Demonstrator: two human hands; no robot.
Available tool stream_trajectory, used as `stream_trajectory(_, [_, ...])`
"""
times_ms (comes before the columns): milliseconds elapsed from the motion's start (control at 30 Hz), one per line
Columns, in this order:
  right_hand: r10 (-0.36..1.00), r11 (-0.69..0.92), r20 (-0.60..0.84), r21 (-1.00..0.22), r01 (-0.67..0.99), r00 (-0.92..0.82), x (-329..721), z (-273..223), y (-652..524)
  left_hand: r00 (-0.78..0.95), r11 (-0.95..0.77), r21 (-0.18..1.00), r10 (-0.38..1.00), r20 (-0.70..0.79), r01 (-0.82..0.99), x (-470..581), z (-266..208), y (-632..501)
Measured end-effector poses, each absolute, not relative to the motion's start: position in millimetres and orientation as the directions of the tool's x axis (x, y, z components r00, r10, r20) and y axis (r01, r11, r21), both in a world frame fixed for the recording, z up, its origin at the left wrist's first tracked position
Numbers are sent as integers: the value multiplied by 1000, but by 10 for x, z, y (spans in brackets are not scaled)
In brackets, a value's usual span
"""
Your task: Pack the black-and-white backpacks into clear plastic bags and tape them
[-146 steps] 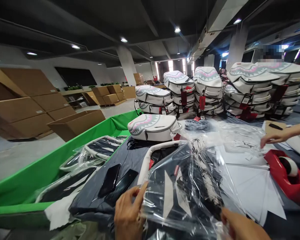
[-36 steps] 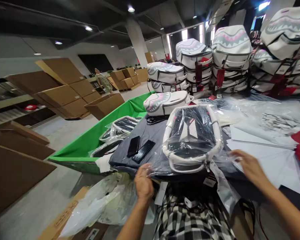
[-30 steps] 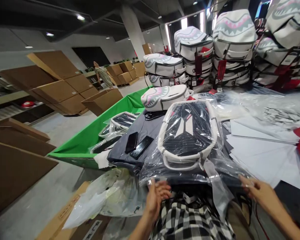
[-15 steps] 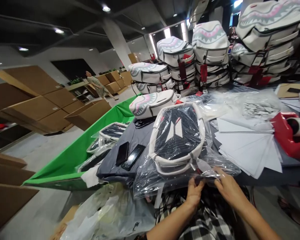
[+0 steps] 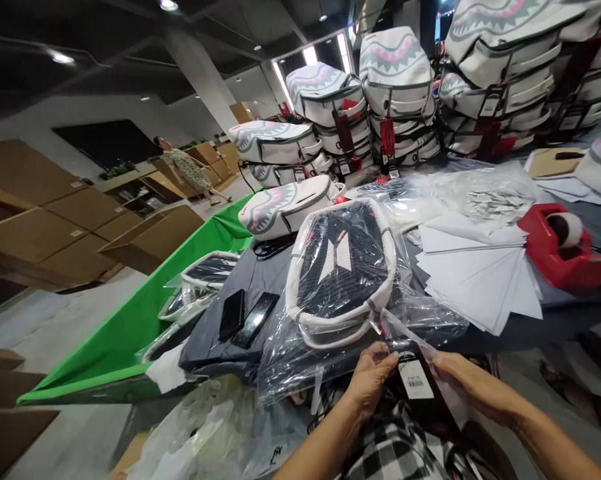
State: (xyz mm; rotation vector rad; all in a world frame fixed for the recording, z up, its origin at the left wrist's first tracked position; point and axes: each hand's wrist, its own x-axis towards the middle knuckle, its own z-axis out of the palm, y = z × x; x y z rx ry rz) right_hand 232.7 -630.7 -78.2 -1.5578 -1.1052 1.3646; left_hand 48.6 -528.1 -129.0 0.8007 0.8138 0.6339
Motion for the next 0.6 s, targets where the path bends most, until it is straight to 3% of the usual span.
stream_trajectory(67, [938,-342,-329,-927,152,105,2274,-918,-6361,448,488,860,808,-382,-148,547,-1431,-5324])
stream_trajectory(133, [934,-349,-307,-896,275,185,2221,-1062,-6394,406,399,917,836,-368,10,553,-1555,-5365])
stream_trajectory(167, [930,-348,-279,-876,334,238,2208,-1129,-6407,441,312,941,832,-337,130,528,-1588,-5374])
stream_trajectory(233, [918,-338,-201,-847,411,341,2222,-1241,-6437,584,-19,941,788,-194,339,430,-1556,-5357])
stream_trajectory(267, [915,-323,-158,-839,438,372,2246,-1281,-6458,651,-240,892,755,-78,384,372,-1483,-5329])
stream_trajectory(333, [919,-279,-81,-826,490,386,2298,-1333,-6514,771,-655,677,604,203,336,296,-1240,-5248])
stream_trajectory(400, [929,-237,-24,-804,546,369,2305,-1359,-6584,879,-912,388,291,378,135,343,-932,-5152])
stream_trajectory(500, [926,-182,117,-695,695,359,2194,-1374,-6716,935,-980,70,-152,319,-184,653,-552,-5020])
stream_trajectory(600, [892,-41,363,-530,847,271,2088,-1351,-6902,927,-937,-23,-347,141,-348,971,-414,-4919])
